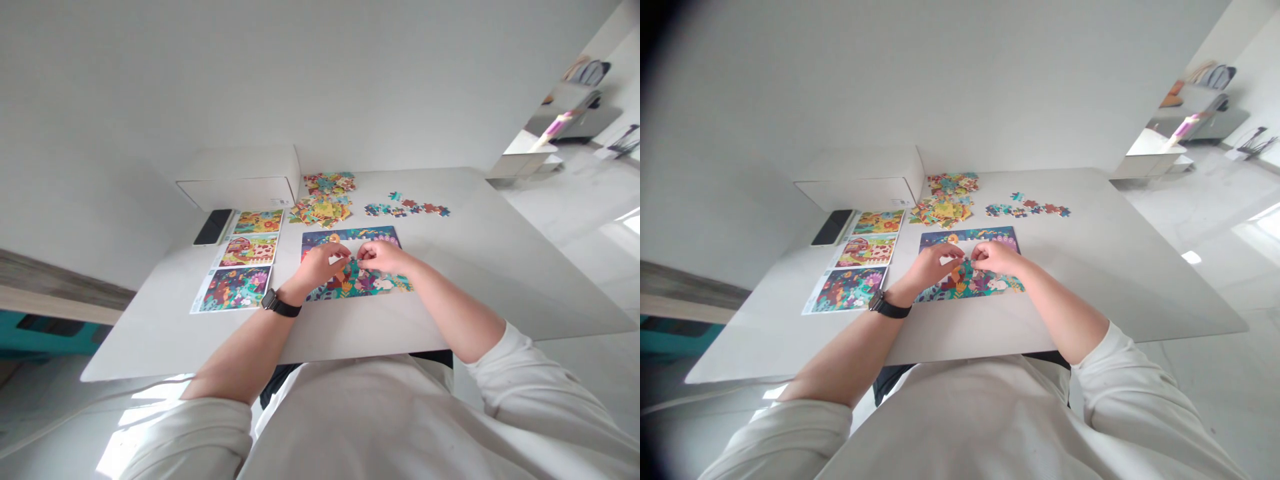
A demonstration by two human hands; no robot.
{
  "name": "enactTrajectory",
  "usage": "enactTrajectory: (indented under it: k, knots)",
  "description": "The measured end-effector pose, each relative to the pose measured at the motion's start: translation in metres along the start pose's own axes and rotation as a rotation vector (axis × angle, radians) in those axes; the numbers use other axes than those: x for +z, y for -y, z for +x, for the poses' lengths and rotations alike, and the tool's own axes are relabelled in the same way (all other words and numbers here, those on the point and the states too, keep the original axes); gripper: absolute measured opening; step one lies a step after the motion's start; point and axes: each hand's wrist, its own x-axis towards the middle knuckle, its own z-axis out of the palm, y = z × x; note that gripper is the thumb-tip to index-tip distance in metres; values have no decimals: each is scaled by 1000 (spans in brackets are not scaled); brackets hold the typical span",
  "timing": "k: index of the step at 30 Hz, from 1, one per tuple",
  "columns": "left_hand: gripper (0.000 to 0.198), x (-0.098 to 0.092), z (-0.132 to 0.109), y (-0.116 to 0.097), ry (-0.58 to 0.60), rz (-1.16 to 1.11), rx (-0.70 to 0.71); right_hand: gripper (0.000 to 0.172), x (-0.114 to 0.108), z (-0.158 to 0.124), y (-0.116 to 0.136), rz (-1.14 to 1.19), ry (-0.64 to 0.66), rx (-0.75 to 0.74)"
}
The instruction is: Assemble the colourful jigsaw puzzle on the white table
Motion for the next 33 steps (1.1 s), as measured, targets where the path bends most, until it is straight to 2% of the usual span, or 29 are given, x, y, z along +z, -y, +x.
enactTrajectory:
  k: [6,12,15,25,33]
  knots:
    - [21,-2,-2,7,78,144,126,25,-2,1,-6,-53,8,61]
    - [33,1,-2,13,122,154,149,20,-1,1,-7,-229,-79,-37]
    - [35,1,-1,13,147,178,164,16,-1,-1,-5,-323,-102,-29]
    - [26,2,-1,7,222,329,211,8,3,-5,0,-596,-119,3]
    - [22,2,0,3,246,430,211,10,7,-6,2,-692,-130,-24]
